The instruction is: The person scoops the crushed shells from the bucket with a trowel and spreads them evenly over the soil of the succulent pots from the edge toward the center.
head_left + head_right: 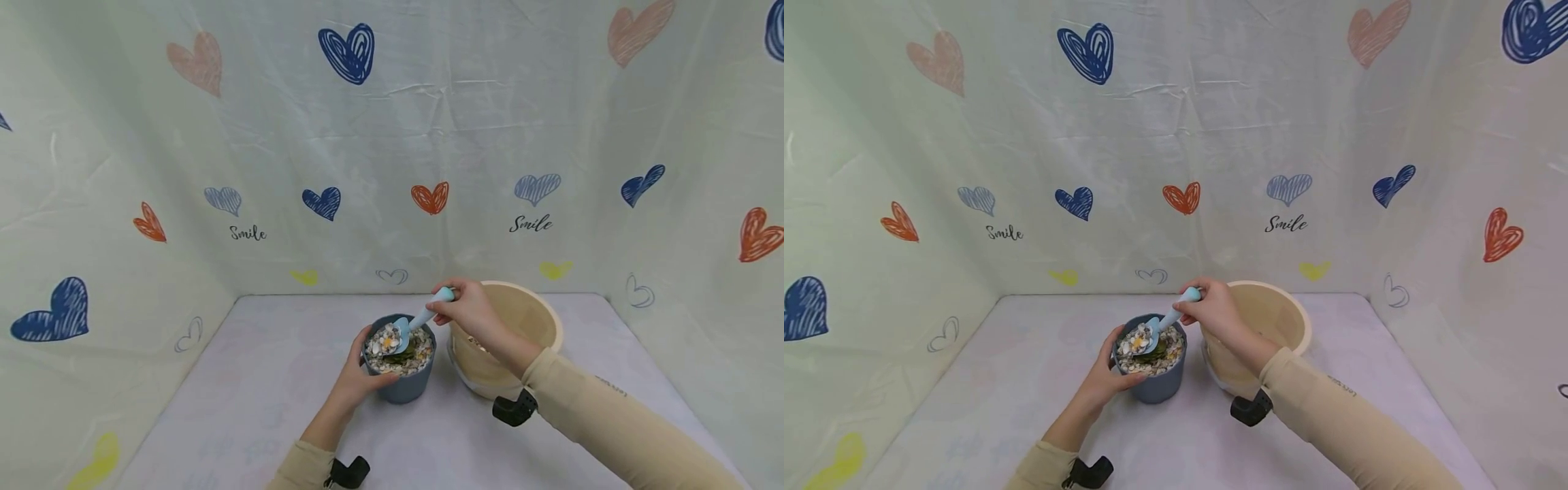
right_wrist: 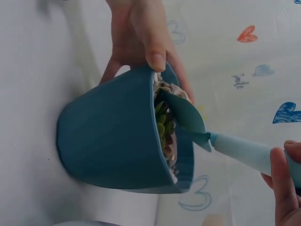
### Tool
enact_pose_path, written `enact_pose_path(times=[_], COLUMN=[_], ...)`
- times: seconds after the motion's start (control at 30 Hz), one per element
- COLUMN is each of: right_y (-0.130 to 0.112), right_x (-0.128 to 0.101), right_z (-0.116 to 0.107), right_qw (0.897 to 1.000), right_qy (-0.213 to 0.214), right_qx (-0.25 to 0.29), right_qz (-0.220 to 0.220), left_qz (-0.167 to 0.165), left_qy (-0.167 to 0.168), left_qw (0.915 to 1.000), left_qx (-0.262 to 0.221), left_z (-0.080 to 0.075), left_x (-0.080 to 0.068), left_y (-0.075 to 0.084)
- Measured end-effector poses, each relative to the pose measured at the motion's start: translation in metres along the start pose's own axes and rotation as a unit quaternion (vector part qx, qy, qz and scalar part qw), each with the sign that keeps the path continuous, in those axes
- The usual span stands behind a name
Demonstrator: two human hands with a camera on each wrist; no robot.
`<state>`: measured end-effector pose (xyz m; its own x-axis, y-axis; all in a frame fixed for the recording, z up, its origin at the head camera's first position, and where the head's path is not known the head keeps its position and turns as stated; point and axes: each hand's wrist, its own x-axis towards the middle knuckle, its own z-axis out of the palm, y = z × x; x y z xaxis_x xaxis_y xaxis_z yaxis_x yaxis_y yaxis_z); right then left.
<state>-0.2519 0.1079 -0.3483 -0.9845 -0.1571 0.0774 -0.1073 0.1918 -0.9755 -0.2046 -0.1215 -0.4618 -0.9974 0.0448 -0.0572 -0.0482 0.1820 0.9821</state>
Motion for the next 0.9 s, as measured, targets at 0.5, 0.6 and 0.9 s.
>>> enact_pose_path(times=[0.5, 0.6, 0.9], right_y=[-0.006, -0.006, -0.004], right_x=[-0.001, 0.0, 0.002], right_z=[-0.003, -0.004, -0.005], right_qw=[1.0, 1.0, 1.0], right_qy=[0.008, 0.009, 0.016], right_qx=[-0.019, -0.022, -0.018], right_qz=[-0.015, -0.016, -0.018], left_qz=[0.022, 0.027, 0.064], left_qy=[0.077, 0.093, 0.161], left_qw=[0.9967, 0.9952, 0.9848], left_qx=[0.006, 0.007, 0.004], left_z=[0.024, 0.029, 0.046], left_x=[-0.01, -0.012, -0.013], left_y=[-0.001, 0.0, -0.002])
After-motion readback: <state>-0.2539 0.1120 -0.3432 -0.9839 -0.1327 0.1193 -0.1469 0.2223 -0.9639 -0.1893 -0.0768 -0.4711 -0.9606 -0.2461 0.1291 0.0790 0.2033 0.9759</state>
